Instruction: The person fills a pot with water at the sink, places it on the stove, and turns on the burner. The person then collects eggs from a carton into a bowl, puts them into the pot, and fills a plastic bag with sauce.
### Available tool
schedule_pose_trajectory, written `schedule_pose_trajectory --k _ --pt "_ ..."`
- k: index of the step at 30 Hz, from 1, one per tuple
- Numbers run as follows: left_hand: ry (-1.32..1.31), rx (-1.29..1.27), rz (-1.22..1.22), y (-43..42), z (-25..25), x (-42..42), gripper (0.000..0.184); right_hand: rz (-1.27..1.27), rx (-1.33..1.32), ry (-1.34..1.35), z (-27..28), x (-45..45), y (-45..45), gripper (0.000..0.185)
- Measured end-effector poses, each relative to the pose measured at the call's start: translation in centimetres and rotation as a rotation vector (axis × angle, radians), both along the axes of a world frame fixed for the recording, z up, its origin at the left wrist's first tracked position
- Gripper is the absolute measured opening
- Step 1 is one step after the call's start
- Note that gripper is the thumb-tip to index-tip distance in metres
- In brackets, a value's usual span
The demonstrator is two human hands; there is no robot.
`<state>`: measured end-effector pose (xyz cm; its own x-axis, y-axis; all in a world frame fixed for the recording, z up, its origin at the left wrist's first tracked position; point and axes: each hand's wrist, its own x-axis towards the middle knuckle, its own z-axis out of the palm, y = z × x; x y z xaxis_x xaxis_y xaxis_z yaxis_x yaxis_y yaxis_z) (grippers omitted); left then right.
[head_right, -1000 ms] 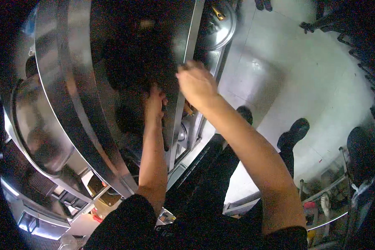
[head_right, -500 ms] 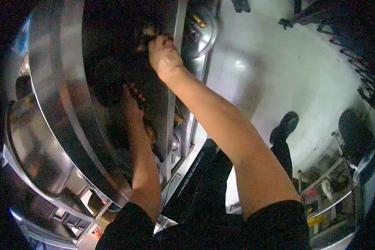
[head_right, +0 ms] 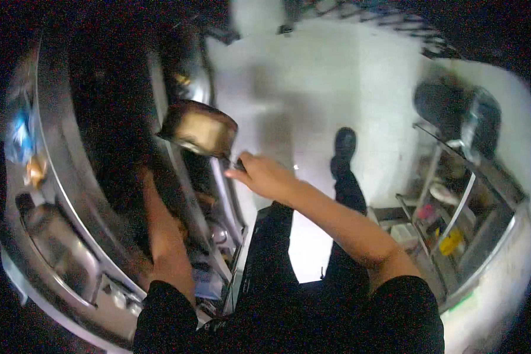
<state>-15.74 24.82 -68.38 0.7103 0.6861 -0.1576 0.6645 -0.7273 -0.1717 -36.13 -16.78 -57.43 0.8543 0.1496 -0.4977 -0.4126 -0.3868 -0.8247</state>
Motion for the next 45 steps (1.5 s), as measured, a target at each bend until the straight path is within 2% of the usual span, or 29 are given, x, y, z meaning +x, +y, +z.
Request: schedule_pose_trajectory --k 4,6,8,10,11,12,14,15,16,18,21,23,25,26,27,29,30,31,33,35,37,40,41,44,45 --pt "0.120 0.012 -0.168 -3.0 -0.6 -1.0 0.066 -0.339 0.087 0.412 5.1 -11.7 -8.2 0.050" --pt "0.064 0.009 -0.279 -6.5 0.6 -2.5 0.073 -0.465 -0.003 0.511 8.3 -18.7 -11.6 0.050" --pt "-0.098 -0.046 -0.478 -12.0 2.5 -5.0 0.079 -0.611 -0.014 0.541 13.7 -25.0 -14.0 0.042" --pt "-0.200 -0.182 -0.733 -18.0 4.3 -7.0 0.083 -0.913 0.251 0.429 20.2 -30.2 -14.8 0.033" --pt "-0.193 -0.244 -0.802 -23.2 7.3 -8.4 0.081 -1.071 0.381 0.298 22.4 -33.1 -14.4 0.028" --pt "-0.182 -0.304 -0.868 -28.0 10.8 -10.3 0.079 -1.127 0.360 0.263 24.6 -35.0 -14.7 0.028" --pt "-0.372 -0.439 -1.192 -34.2 13.5 -11.7 0.077 -1.281 0.309 0.283 28.2 -38.6 -14.9 0.028" --pt "-0.284 -0.578 -1.163 -38.8 18.1 -13.2 0.075 -1.486 0.281 0.253 28.2 -40.6 -15.1 0.030" --pt "-0.409 -0.612 -1.286 -41.9 20.1 -14.3 0.072 -1.641 0.309 0.169 29.9 -41.5 -16.1 0.031" --pt "-0.491 -0.710 -1.461 -49.3 26.3 -17.7 0.069 -1.766 0.296 0.093 32.5 -43.4 -18.4 0.030" --pt "-0.596 -1.000 -1.913 -60.7 35.3 -25.2 0.063 -1.938 0.427 -0.063 33.1 -48.1 -21.0 0.030" --pt "-0.496 -1.019 -2.127 -68.0 41.1 -30.9 0.062 -2.002 0.543 -0.200 33.7 -51.0 -23.4 0.031" --pt "-0.376 -1.155 -2.241 -75.3 45.1 -38.0 0.057 -2.036 0.585 -0.290 34.3 -54.1 -26.4 0.032" --pt "-0.346 -1.257 -2.384 -79.2 45.5 -41.3 0.054 -2.069 0.552 -0.251 34.6 -55.6 -28.3 0.032" --pt "-0.204 -1.277 -2.446 -82.5 47.1 -45.8 0.052 -2.098 0.521 -0.205 34.6 -57.1 -30.1 0.031" --pt "-0.012 -1.499 -2.612 -88.9 46.1 -53.4 0.045 -2.144 0.539 -0.210 33.8 -59.5 -33.5 0.031" --pt "0.124 -1.425 -2.650 -91.5 45.3 -57.2 0.042 -2.186 0.547 -0.189 33.0 -60.4 -34.9 0.031" --pt "0.182 -1.473 -2.691 -93.9 44.8 -60.7 0.040 -2.190 0.521 -0.183 32.4 -61.3 -36.1 0.032" --pt "0.363 -1.411 -2.619 -99.5 41.3 -66.3 0.040 -2.233 0.556 -0.190 30.8 -62.9 -38.0 0.033" --pt "0.348 -1.296 -2.497 -103.9 39.4 -70.8 0.041 -2.275 0.577 -0.194 30.0 -63.7 -39.2 0.034" --pt "0.278 -1.369 -2.380 -108.8 36.8 -74.1 0.043 -2.276 0.599 -0.167 30.1 -64.6 -40.2 0.035" --pt "0.159 -1.178 -2.383 -112.8 34.6 -77.8 0.044 -2.259 0.577 -0.172 28.3 -65.3 -40.6 0.037" --pt "0.169 -1.158 -2.339 -113.7 33.9 -78.1 0.045 -2.261 0.545 -0.137 29.1 -64.9 -41.1 0.024" --pt "0.198 -1.207 -2.220 -114.0 33.4 -77.2 0.047 -2.227 0.627 -0.222 29.2 -64.5 -41.7 0.027" --pt "0.223 -1.232 -2.213 -113.8 33.3 -77.0 0.048 -2.242 0.617 -0.144 29.7 -64.3 -42.1 0.030"
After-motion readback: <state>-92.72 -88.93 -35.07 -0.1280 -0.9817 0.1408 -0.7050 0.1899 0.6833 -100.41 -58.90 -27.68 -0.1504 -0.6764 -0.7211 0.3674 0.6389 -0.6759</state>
